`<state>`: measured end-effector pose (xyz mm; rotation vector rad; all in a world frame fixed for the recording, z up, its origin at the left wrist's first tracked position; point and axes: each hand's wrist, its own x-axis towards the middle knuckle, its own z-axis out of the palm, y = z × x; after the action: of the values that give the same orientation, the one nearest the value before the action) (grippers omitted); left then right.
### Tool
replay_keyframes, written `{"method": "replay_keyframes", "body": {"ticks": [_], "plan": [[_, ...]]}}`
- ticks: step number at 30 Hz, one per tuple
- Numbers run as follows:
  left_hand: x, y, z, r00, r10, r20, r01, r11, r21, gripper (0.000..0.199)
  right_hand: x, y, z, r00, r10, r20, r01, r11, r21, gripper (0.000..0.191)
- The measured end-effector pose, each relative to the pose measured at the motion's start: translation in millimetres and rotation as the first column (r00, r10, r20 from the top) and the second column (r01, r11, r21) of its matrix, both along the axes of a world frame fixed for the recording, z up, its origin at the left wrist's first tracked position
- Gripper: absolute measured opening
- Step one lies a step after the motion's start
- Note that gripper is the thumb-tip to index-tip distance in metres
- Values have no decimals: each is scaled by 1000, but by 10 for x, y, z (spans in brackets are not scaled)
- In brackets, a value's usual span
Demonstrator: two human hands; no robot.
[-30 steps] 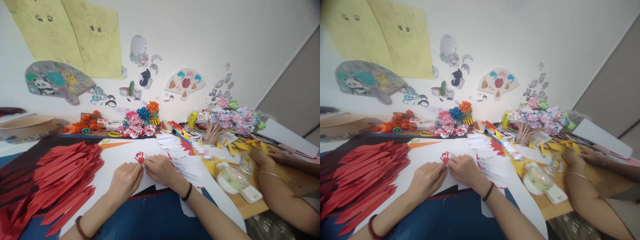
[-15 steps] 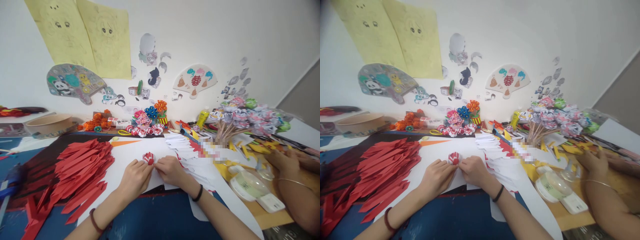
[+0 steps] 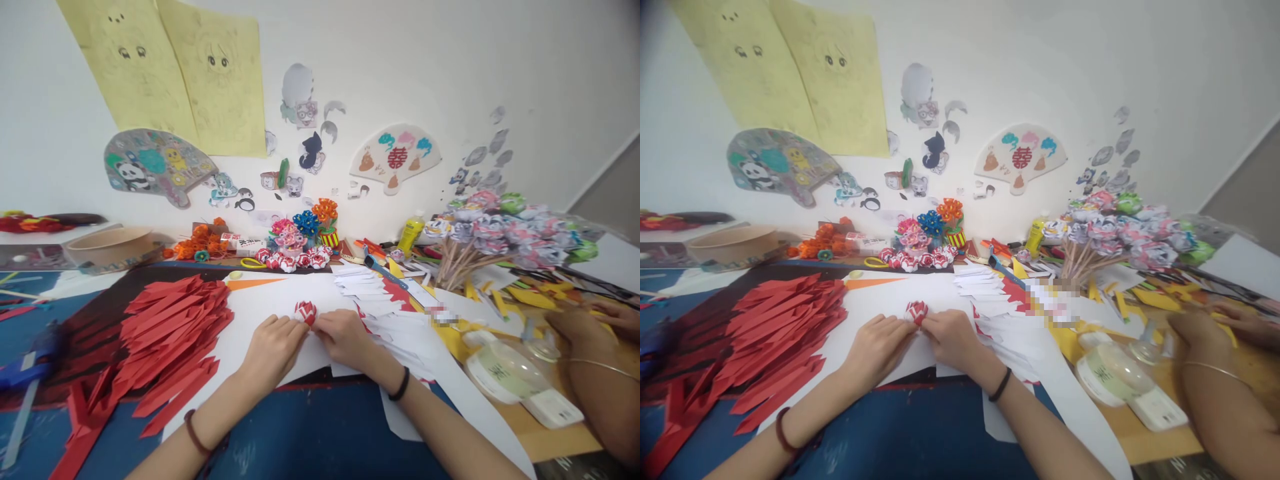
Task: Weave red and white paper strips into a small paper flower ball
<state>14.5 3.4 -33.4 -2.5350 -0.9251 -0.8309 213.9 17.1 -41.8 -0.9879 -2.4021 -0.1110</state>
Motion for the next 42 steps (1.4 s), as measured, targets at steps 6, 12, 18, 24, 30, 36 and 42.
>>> {"method": "replay_keyframes", "body": {"ticks": [6,12,18,24,30,36,42], "plan": [[8,9,46,998,-44,-48,44,999,0,15,13,14,13,1000,-13,-10,14,1000,12,12],[11,-3,101,996,-74,-50,68,990,-123,18,33,64,7,998,9,-60,-11,999,-36,13],[38,-48,155,993,45,110,-14,963,-270,18,26,49,30,939,-1,-343,-71,977,-200,18],[61,-35,124,967,83,243,-14,962,-272,10,21,38,56,889,3,-458,-103,975,-195,7],[58,12,54,949,69,307,32,949,-314,9,16,58,35,880,3,-475,-113,973,-202,8],[65,17,59,967,70,244,12,947,-320,11,16,63,21,887,11,-462,-110,976,-187,10],[47,32,52,928,120,354,18,932,-363,10,-17,36,78,870,-43,-491,-121,947,-297,9]]}}
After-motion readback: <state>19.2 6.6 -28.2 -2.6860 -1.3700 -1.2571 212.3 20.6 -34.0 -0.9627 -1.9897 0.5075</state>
